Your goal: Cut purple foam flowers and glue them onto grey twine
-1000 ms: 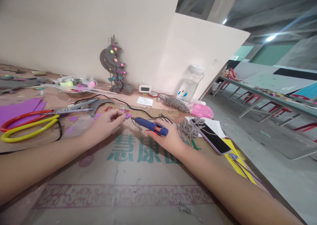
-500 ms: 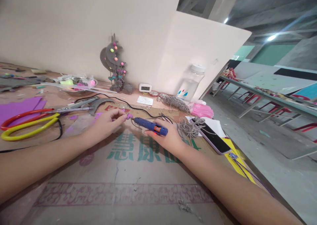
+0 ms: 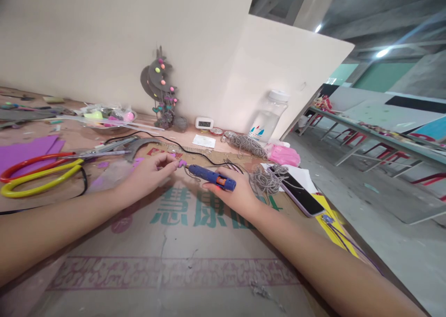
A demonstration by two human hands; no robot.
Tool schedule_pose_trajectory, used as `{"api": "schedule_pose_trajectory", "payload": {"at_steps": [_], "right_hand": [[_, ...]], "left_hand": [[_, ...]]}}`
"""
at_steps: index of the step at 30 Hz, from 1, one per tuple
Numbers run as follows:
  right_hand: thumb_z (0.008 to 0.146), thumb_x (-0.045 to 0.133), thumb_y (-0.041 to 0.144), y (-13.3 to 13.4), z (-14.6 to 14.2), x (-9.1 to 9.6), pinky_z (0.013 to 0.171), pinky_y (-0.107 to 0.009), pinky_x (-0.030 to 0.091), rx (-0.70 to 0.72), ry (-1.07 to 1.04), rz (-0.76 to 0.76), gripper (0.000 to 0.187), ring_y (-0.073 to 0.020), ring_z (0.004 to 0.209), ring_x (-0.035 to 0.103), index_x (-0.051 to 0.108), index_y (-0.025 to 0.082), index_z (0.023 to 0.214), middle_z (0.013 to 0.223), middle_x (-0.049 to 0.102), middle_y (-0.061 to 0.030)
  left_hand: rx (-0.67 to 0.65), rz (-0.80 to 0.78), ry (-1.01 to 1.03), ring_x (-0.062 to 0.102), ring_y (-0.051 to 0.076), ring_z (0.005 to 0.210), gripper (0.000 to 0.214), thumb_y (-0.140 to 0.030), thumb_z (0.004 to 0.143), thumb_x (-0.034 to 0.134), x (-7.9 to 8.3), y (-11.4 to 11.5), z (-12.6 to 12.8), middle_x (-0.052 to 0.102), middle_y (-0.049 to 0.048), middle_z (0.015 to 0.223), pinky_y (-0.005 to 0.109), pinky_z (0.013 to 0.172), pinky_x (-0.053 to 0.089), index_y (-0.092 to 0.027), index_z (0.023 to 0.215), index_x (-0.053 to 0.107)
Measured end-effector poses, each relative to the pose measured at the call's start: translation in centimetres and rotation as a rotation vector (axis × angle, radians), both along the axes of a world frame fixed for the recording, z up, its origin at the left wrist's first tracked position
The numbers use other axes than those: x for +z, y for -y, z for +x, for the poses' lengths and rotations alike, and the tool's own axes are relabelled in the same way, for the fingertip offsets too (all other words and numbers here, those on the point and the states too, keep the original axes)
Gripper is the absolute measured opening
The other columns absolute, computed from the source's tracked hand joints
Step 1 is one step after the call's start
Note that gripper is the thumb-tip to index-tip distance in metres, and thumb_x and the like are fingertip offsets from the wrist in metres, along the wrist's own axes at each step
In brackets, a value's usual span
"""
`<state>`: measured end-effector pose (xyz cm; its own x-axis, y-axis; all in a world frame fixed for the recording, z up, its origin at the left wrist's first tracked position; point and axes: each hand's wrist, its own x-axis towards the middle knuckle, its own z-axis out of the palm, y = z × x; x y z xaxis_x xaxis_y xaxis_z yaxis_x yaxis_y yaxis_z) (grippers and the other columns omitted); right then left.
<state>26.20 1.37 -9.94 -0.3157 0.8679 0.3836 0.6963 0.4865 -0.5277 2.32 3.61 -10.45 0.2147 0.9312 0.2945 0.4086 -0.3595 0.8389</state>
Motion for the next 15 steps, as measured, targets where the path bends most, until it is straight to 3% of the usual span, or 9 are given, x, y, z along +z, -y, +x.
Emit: {"api": "schedule_pose_trajectory", "payload": {"at_steps": [15], "right_hand": [[0.078, 0.067, 0.043, -0.02, -0.08, 0.07, 0.063, -0.028, 0.044, -0.010, 0.000, 0.019, 0.024, -0.0171, 0.067, 0.057, 0.060, 0.021, 0.077, 0.069, 0.060, -0.0002]], "left_hand": [[0.000, 0.001, -0.007, 0.050, 0.014, 0.064, 0.026, -0.040, 0.085, 0.048, 0.02, -0.16, 0.01, 0.059, -0.0012, 0.070, 0.025, 0.062, 0.038, -0.018, 0.076, 0.058]]}}
